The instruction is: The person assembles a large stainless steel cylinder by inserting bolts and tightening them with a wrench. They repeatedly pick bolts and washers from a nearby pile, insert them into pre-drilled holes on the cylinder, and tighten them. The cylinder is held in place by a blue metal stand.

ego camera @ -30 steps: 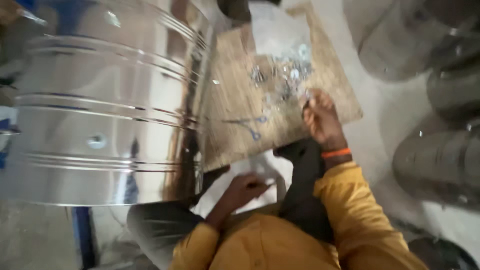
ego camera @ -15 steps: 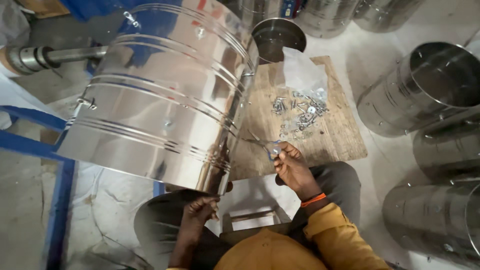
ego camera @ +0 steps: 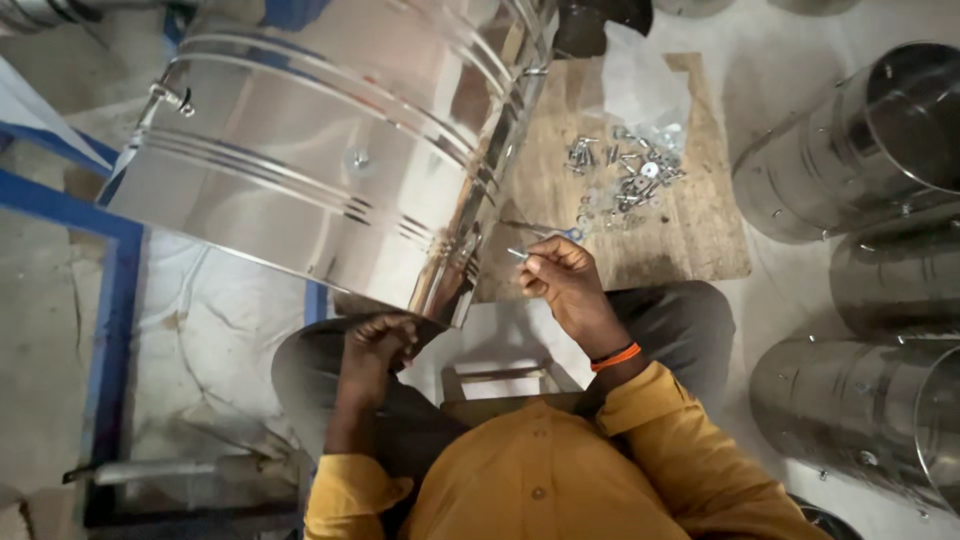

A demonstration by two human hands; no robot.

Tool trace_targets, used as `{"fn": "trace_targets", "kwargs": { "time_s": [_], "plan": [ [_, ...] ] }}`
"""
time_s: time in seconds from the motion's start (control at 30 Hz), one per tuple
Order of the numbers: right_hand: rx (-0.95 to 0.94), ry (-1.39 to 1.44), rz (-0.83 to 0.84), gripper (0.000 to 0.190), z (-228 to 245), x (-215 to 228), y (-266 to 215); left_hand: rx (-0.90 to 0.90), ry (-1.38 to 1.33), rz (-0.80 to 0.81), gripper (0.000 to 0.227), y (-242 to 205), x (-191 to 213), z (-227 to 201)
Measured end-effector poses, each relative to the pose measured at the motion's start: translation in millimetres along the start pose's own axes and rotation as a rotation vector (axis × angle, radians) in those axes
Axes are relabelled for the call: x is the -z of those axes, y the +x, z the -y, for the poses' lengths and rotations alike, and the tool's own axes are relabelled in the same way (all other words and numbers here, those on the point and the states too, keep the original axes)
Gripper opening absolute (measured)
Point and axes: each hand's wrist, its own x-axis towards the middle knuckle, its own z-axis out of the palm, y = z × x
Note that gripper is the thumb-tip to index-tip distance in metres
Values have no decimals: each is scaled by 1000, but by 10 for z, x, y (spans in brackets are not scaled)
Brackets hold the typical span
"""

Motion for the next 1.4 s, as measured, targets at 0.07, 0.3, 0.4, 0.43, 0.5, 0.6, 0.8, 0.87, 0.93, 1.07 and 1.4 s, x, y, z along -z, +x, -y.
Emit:
{"fn": "trace_targets", "kwargs": {
  "time_s": [0.07,0.3,0.4,0.43,0.5,0.6,0.8,0.87,0.93,1.07,1.4],
  "plan": [
    [22,-111,-24,8,41,-136,2,-12,-10,23,13,10,23,-148],
    [191,-399,-5,9,202,-428,49,-277,-102,107,13,209,34,-279],
    [226,-487,-22,9,237,-504,109,-300,13,65,16,286,-45,-333],
    [233,-517,-34,9,241,-529,116,-288,70,36,16,295,-83,-345],
    [240,-534,-26,9,275,-576,101,-250,76,-14,14,323,-173,-365],
    [289,-643,-31,10,338,-704,47,-439,460,-102,21,371,-253,-416],
    [479,-1029,-3,14,572,-971,-38,-742,948,47,24,670,-647,-606],
    [462,-1085,-24,14,602,-1019,-29,-783,1014,95,24,721,-778,-678],
    [448,-1052,-14,15,618,-1049,-14,-808,1048,120,24,773,-865,-784],
    [538,-1112,7,18,674,-1085,17,-802,1070,137,25,736,-931,-905],
    [513,-1199,26,15,761,-1157,47,-780,1063,144,26,723,-892,-944]
  ]
}}
